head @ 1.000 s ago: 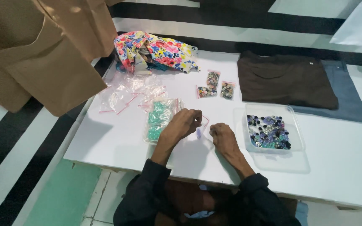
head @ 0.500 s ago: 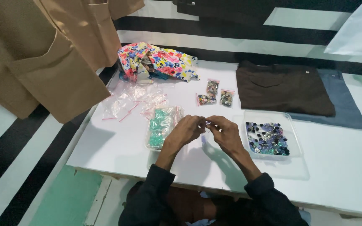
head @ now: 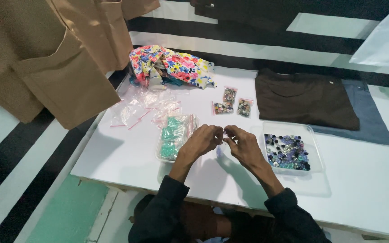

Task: Sorting small purple buttons from a table into a plastic container

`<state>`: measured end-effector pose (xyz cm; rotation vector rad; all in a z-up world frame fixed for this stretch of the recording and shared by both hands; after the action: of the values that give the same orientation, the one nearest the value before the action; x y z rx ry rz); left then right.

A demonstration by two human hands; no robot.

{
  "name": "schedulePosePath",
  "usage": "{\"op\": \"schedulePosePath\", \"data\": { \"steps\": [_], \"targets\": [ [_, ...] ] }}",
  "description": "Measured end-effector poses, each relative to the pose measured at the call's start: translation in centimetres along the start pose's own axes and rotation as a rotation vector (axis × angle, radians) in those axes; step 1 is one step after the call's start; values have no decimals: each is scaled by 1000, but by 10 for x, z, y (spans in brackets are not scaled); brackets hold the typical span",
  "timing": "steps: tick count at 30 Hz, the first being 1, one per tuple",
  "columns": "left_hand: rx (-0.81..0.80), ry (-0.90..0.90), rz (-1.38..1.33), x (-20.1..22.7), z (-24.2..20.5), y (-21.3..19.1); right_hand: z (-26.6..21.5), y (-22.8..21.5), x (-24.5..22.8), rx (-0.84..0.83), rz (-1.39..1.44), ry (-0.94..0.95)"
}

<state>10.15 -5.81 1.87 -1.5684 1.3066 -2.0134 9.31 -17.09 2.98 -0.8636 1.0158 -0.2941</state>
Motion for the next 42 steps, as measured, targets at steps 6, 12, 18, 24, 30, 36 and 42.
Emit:
{"op": "schedulePosePath", "data": {
  "steps": [6,12,18,24,30,36,42],
  "targets": [
    [-30,-30,3,-9,-1,5,-4,0,3,29,-56,-42],
    [-19,-33,27,-7,2,6,-7,-3,3,53,-119,-3],
    [-26,-19,29,-2,2,3,-17,-17,-15,88,-171,-5],
    [55,-55,29,-12,4,1,-36,7,12,131,17,102],
    [54,-131,26,6,-6,0,-39,12,18,343,23,65],
    [234,-62,-16,27,-23,-28,-40,-7,23,226,460,159],
    [177,-39,-455,-8,-5,-2,-38,-3,28,121,783,142]
  ]
}}
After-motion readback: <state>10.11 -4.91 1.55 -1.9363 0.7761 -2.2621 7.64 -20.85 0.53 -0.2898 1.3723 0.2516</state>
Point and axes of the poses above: each hand's wrist, its own z-axis towards the middle knuckle, its own y-axis out of the palm, x = y × z, the point moved 10 cm from there along z, towards the middle knuckle, and after that the axes turned 11 degrees about -x, right-handed, at the moved point
